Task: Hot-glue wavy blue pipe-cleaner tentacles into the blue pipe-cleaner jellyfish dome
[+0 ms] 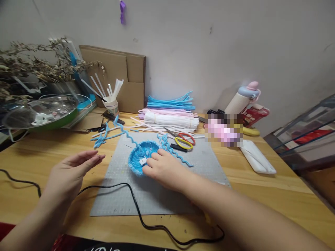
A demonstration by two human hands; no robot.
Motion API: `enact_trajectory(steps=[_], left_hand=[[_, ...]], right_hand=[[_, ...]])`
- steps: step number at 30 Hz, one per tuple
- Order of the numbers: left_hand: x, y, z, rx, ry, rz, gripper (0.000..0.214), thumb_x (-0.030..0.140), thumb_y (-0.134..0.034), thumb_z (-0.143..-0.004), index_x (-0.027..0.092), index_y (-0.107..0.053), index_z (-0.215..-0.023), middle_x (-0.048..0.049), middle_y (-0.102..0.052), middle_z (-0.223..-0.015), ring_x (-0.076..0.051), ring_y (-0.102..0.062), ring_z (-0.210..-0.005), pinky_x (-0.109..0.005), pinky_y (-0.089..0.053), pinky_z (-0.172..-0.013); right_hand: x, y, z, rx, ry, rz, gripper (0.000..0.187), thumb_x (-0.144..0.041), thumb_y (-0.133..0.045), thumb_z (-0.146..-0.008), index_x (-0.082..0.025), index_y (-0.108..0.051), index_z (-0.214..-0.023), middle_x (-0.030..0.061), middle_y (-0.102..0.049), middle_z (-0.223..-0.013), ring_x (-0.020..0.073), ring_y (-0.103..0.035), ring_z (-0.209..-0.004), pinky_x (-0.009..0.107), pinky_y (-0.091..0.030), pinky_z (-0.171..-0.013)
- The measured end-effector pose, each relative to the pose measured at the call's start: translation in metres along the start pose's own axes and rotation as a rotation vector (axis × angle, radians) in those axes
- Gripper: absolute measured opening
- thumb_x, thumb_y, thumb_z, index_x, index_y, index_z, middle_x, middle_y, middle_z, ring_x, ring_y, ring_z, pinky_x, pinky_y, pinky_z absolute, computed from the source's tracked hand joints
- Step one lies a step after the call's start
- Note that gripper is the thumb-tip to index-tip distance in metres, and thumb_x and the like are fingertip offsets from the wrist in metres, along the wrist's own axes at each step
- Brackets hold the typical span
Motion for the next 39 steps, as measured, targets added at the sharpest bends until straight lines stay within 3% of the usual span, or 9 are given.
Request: enact_trajectory(steps=[4,9,15,19,22,25,29,35,39], left_hand=[[-0.003,-0.008,0.0,-0.062,-0.002,0.054,0.039,0.032,-0.092,-0.054,0.019,-0.073,-0.084,-0.0008,-0.073,-0.073,-0.016,-0.069,-0.073,-0.023,-0.055,-0.073],[-0.01,-0.037,0.022,-0.233,0.129,0.137,0.04,0.029,-0.092,-0.053,0.015,-0.072,-0.085,-0.0016,-0.07,-0.064,-0.014,-0.066,-0.06,-0.02,-0.053,-0.06],[-0.021,-0.055,0.044,-0.249,0.22,0.242,0.039,0.03,-0.093,-0.053,0.016,-0.069,-0.08,-0.0005,-0.073,-0.073,-0.013,-0.07,-0.068,-0.02,-0.056,-0.069],[-0.021,-0.06,0.054,-0.268,0.27,0.279,0.041,0.031,-0.094,-0.053,0.016,-0.067,-0.081,-0.0003,-0.073,-0.072,-0.012,-0.07,-0.067,-0.019,-0.056,-0.067],[-0.015,-0.069,0.065,-0.329,0.318,0.311,0.038,0.027,-0.093,-0.055,0.016,-0.065,-0.078,-0.0001,-0.072,-0.072,-0.01,-0.066,-0.061,-0.016,-0.052,-0.058],[-0.006,-0.084,0.077,-0.44,0.358,0.357,0.033,0.024,-0.091,-0.059,0.017,-0.064,-0.077,0.0017,-0.072,-0.071,-0.006,-0.061,-0.051,-0.012,-0.045,-0.048],[-0.002,-0.099,0.094,-0.564,0.428,0.408,0.029,0.027,-0.088,-0.064,0.019,-0.063,-0.075,0.0023,-0.075,-0.071,-0.005,-0.059,-0.04,-0.011,-0.041,-0.041],[0.008,-0.104,0.108,-0.646,0.301,0.328,0.013,0.029,-0.081,-0.075,0.026,-0.071,-0.081,0.0015,-0.079,-0.087,-0.009,-0.064,-0.04,-0.015,-0.049,-0.041],[0.016,-0.098,0.116,-0.561,0.201,0.245,0.01,0.032,-0.079,-0.076,0.027,-0.074,-0.083,-0.0013,-0.078,-0.099,-0.01,-0.065,-0.042,-0.021,-0.055,-0.044]], right_hand=[[-0.001,-0.007,-0.011,-0.02,0.022,0.005,0.01,-0.012,-0.06,-0.089,-0.019,-0.057,-0.083,0.002,-0.064,-0.077,0.0185,-0.05,-0.072,0.034,-0.026,-0.067],[-0.009,-0.009,-0.016,-0.023,0.013,-0.032,0.007,-0.015,-0.06,-0.09,-0.02,-0.057,-0.086,0.0015,-0.064,-0.077,0.0184,-0.052,-0.074,0.034,-0.027,-0.068],[-0.021,0.0,-0.015,-0.034,-0.023,-0.084,0.004,-0.018,-0.062,-0.088,-0.019,-0.058,-0.087,0.0021,-0.066,-0.081,0.02,-0.055,-0.078,0.036,-0.031,-0.074],[-0.02,0.012,-0.008,-0.043,-0.061,-0.182,0.012,-0.029,-0.065,-0.087,-0.019,-0.06,-0.088,0.0033,-0.067,-0.088,0.0219,-0.058,-0.086,0.04,-0.035,-0.089],[-0.016,0.035,-0.001,0.069,-0.139,-0.357,0.015,-0.032,-0.061,-0.092,-0.018,-0.062,-0.094,0.0047,-0.069,-0.095,0.0214,-0.059,-0.092,0.043,-0.035,-0.097],[-0.01,0.064,0.01,0.288,-0.295,-0.544,0.009,-0.022,-0.055,-0.095,-0.017,-0.063,-0.096,0.005,-0.069,-0.096,0.0193,-0.059,-0.091,0.038,-0.043,-0.086],[-0.014,0.09,0.023,0.494,-0.446,-0.683,0.008,-0.018,-0.061,-0.092,-0.018,-0.063,-0.1,0.0045,-0.069,-0.094,0.0178,-0.061,-0.091,0.033,-0.047,-0.08],[-0.014,0.098,0.037,0.626,-0.554,-0.702,0.013,-0.009,-0.062,-0.09,-0.017,-0.066,-0.098,0.0019,-0.072,-0.09,0.0138,-0.065,-0.085,0.029,-0.049,-0.079],[-0.01,0.096,0.043,0.652,-0.62,-0.762,0.011,-0.008,-0.06,-0.088,-0.016,-0.067,-0.092,0.0015,-0.071,-0.084,0.0125,-0.065,-0.08,0.026,-0.05,-0.075]])
Point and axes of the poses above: each hand's wrist, its own z-axis away from the middle knuckle, its own y-axis out of the back of the hand, x = y × z, the point moved 9 cm from there along -z, towards the middle knuckle
